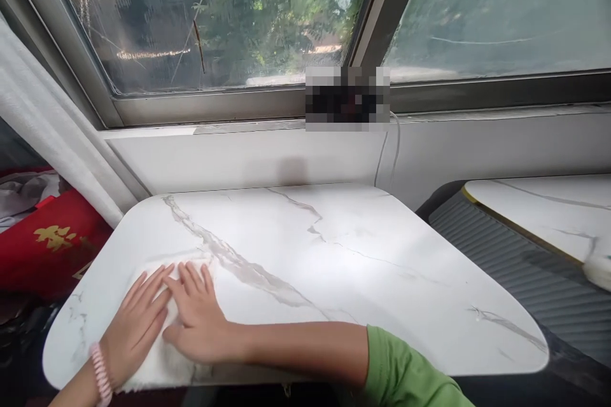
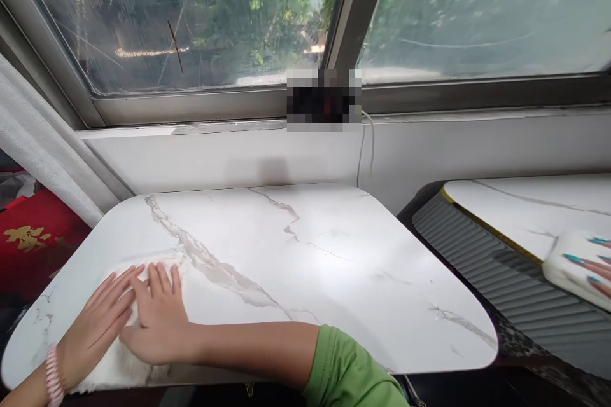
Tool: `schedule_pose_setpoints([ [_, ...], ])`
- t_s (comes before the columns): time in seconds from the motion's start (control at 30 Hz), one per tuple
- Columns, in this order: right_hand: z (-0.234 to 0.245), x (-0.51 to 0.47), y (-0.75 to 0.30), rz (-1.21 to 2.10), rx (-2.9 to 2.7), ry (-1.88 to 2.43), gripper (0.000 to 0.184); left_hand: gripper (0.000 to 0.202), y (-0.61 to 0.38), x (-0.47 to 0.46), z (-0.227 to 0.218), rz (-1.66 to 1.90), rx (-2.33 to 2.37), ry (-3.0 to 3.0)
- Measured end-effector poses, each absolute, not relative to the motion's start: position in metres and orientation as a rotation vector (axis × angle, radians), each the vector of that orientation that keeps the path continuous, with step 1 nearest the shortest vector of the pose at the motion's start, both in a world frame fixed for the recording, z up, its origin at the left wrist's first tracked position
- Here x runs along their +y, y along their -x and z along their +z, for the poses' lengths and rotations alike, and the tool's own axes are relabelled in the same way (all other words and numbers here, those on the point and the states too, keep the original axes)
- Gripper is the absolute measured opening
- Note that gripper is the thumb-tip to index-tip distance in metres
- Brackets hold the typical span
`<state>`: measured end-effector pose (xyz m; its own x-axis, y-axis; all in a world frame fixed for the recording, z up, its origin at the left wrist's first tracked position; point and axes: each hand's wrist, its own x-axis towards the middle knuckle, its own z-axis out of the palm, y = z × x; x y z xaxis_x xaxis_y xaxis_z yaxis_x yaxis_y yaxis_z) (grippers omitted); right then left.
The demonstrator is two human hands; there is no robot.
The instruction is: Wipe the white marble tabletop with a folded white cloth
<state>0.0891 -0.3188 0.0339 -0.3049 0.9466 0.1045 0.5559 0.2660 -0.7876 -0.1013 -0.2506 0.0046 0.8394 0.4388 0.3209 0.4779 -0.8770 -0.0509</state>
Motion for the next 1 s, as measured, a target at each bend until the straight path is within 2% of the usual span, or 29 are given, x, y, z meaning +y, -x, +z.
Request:
schedule_pose_setpoints([
  [0.1, 0.037, -0.324, -0.081, 0.943, -2.057, 1.284, 0.074, 0.055, 0.118, -0.26, 0.005, -0.449, -0.767, 2.858],
  [0.2, 0.033, -0.313, -0.078, 0.879, -2.096, 1.346, 0.071, 0.052, 0.119, -0.255, 0.007, -0.397, -0.847, 2.874],
  [0.47, 0.007, -0.214, -0.068, 0.38, -2.113, 1.526, 0.06, 0.047, 0.091, -0.157, 0.013, -0.334, -1.156, 2.897],
  [0.7, -0.003, -0.123, -0.075, 0.217, -2.024, 1.722, 0.061, 0.047, 0.063, -0.043, 0.008, -0.271, -1.04, 2.967],
  [1.0, -0.008, -0.085, -0.073, 0.133, -1.981, 1.814, 0.06, 0.047, 0.055, 0.001, 0.005, -0.281, -0.96, 2.999],
])
